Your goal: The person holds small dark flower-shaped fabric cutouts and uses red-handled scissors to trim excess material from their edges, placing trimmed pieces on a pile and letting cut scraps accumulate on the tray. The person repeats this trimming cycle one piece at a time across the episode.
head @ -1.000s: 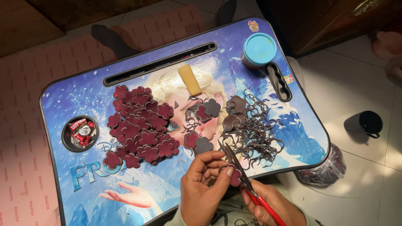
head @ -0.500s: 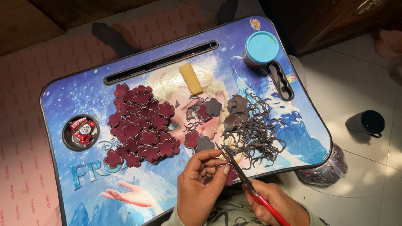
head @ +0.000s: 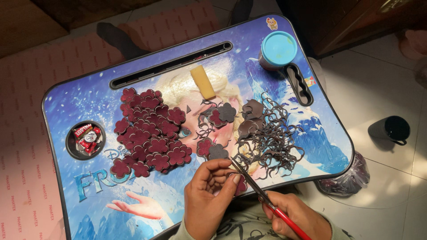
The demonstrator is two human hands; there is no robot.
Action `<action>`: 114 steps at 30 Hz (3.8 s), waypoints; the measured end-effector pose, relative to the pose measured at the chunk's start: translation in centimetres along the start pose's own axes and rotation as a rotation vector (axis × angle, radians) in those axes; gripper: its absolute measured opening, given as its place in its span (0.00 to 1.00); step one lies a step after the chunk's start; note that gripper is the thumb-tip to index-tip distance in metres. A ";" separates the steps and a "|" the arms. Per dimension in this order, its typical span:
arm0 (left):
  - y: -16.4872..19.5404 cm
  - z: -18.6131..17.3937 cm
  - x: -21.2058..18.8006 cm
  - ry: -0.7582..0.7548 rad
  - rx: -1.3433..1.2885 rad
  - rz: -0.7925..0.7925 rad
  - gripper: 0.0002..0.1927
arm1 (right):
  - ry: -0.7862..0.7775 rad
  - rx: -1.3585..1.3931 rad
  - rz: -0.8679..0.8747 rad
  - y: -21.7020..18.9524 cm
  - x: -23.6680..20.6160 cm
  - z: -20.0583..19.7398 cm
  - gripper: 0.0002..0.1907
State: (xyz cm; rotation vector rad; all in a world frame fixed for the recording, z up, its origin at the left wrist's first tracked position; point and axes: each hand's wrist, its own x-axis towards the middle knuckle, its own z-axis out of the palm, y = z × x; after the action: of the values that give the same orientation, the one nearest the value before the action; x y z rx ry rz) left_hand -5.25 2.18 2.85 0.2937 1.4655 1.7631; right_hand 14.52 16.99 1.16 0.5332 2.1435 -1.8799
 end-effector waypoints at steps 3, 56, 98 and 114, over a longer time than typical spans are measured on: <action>-0.1 -0.2 0.0 -0.002 0.002 0.011 0.17 | 0.000 0.020 0.011 0.0 0.1 0.1 0.45; -1.2 -0.5 1.4 0.030 -0.308 0.020 0.16 | 0.019 0.293 0.153 4.6 -1.1 0.5 0.41; 1.2 1.9 -0.3 -0.072 -0.120 -0.134 0.32 | 0.032 0.151 0.063 -1.1 -0.7 0.8 0.46; 1.1 1.5 -0.3 -0.054 -0.118 -0.151 0.32 | 0.075 0.035 0.076 -1.2 -0.6 0.8 0.45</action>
State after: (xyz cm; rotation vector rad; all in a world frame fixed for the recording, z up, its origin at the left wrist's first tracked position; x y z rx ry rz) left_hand -4.58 3.09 4.39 0.1635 1.3047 1.6985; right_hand 14.52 16.02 2.41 0.6935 2.1075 -1.8883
